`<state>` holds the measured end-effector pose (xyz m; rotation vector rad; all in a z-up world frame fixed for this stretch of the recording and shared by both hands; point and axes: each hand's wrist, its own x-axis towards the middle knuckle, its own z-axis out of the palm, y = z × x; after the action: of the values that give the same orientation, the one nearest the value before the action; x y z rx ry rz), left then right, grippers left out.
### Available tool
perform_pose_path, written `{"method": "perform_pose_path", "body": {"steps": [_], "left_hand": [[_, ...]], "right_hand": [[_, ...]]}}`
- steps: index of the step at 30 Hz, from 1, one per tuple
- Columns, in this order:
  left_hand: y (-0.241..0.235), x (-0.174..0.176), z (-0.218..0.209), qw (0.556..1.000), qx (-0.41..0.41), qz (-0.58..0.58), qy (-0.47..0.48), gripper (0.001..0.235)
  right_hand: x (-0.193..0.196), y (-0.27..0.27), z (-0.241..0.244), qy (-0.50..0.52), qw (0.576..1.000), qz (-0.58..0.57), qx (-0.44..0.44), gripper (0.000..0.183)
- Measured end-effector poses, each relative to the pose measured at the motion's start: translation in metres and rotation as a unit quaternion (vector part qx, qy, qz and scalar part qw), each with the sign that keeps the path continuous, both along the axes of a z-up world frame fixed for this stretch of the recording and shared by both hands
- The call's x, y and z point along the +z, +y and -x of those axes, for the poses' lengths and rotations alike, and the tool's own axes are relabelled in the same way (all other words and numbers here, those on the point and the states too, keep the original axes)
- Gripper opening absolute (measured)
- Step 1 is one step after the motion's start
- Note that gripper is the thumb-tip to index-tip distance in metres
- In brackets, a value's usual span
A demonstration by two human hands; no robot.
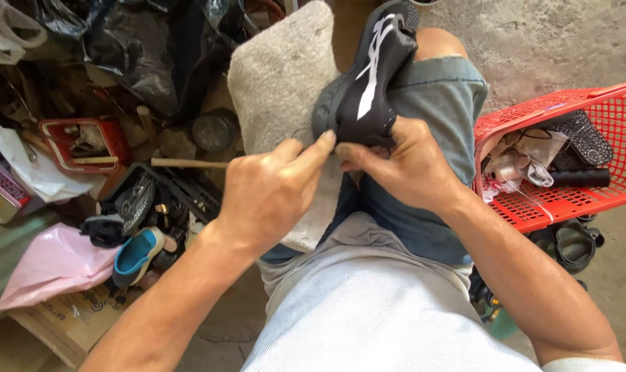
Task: The person sits on the floor and sews a black shoe using a needle and thread. They repeatedly push the needle through the shoe's upper and pull the thread to secure the stitches. The shoe is held on a cushioned surface on their lap.
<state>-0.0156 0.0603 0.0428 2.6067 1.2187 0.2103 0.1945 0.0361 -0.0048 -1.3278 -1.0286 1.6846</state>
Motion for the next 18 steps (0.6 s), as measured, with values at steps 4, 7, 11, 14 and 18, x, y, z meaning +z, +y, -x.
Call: {"method": "perform_pose_path", "body": {"steps": [4,7,11,14,18], "left_hand": [[-0.001,0.024,0.016,0.998,0.008,0.054,0.034,0.020],[-0.003,0.030,0.037,0.991,0.059,0.101,0.069,0.012],[0.004,0.027,0.048,0.965,0.131,0.227,0.008,0.012],[0.005,0.026,0.050,0.970,0.113,0.213,0.007,0.008],[0.005,0.025,0.043,0.973,0.110,0.202,0.015,0.006]], "right_hand": [[0.030,-0.002,-0.026,-0.060,0.997,0.050,0.027,0.025],[0.033,-0.026,-0.083,-0.005,0.991,0.080,-0.109,0.020],[0.005,-0.067,-0.165,-0.093,0.959,0.095,-0.250,0.010],[-0.045,-0.113,-0.203,-0.622,0.762,-0.150,-0.097,0.020],[0.018,-0.054,-0.100,-0.515,0.778,-0.345,-0.100,0.031]]}}
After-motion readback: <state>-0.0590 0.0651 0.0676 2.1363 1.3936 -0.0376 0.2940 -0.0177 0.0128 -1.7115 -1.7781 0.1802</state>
